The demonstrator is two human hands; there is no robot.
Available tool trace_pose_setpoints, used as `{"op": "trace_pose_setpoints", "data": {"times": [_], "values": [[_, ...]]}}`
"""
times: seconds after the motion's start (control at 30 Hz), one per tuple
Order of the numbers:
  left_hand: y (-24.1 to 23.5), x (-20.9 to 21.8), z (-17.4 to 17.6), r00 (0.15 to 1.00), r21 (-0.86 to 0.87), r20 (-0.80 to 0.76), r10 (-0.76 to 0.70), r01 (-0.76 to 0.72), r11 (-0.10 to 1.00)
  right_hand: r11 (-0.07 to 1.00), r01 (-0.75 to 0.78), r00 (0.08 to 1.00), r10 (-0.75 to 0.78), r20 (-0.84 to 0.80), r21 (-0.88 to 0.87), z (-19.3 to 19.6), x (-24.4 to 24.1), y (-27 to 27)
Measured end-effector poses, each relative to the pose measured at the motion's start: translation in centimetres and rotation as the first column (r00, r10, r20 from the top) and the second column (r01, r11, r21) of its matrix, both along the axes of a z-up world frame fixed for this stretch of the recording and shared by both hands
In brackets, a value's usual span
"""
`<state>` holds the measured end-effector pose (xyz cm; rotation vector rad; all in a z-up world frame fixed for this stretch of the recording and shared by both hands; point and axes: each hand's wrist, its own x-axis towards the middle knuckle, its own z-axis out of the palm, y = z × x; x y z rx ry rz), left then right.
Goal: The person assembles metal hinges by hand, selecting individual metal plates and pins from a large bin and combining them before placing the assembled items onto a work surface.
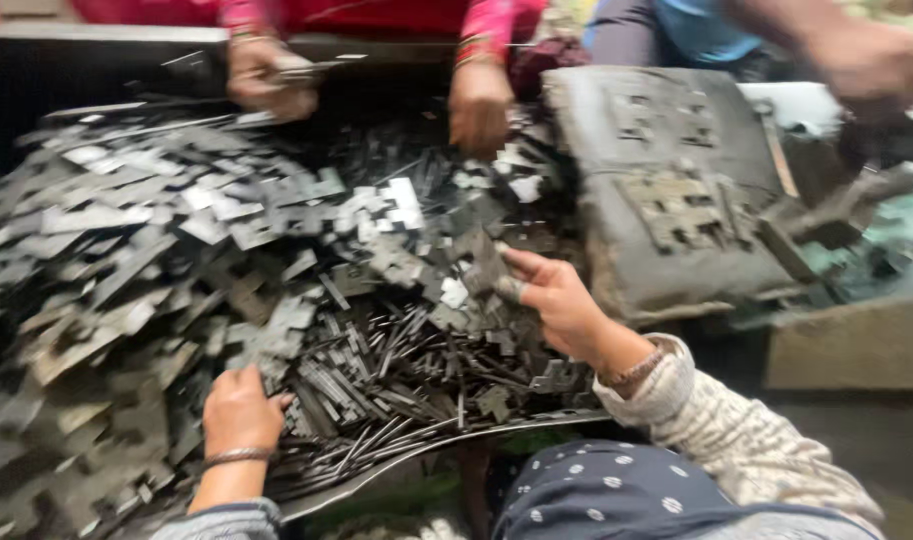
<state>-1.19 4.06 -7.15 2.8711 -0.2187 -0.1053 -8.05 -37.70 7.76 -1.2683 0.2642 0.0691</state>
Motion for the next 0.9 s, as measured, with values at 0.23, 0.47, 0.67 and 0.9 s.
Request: {"op": "trace_pose_setpoints", "data": {"times": [0.23, 0.47, 0.67, 0.9], "values": [[-2.5, -3.4, 1.9, 0.999, -0.104, 0.006, -0.046, 0.046, 0.993, 0.937, 0.277, 0.934, -0.211, 0.288, -0.213, 4.0, -0.8, -5.9], [-5.0, -6.0, 7.3, 0.926, -0.506, 0.239, -0.291, 0.375, 0.777, -0.359, 0.478, 0.876, 0.119, 0.468, -0.802, 2.4, 1.6, -19.3], [-1.4, -5.2, 7.8, 0.928, -0.899, -0.336, -0.162, -0.367, -0.239, -0.231, 0.036, 0.997, 0.068, 0.021, -0.972, 3.3, 0.9, -18.5], [0.5, -0.5, 10.9, 0.862, -0.51, -0.299, -0.41, -0.507, -0.694, -0.246, -0.165, 0.806, 0.524, -0.275, -0.955, -0.2, 4.8, -3.2]]}}
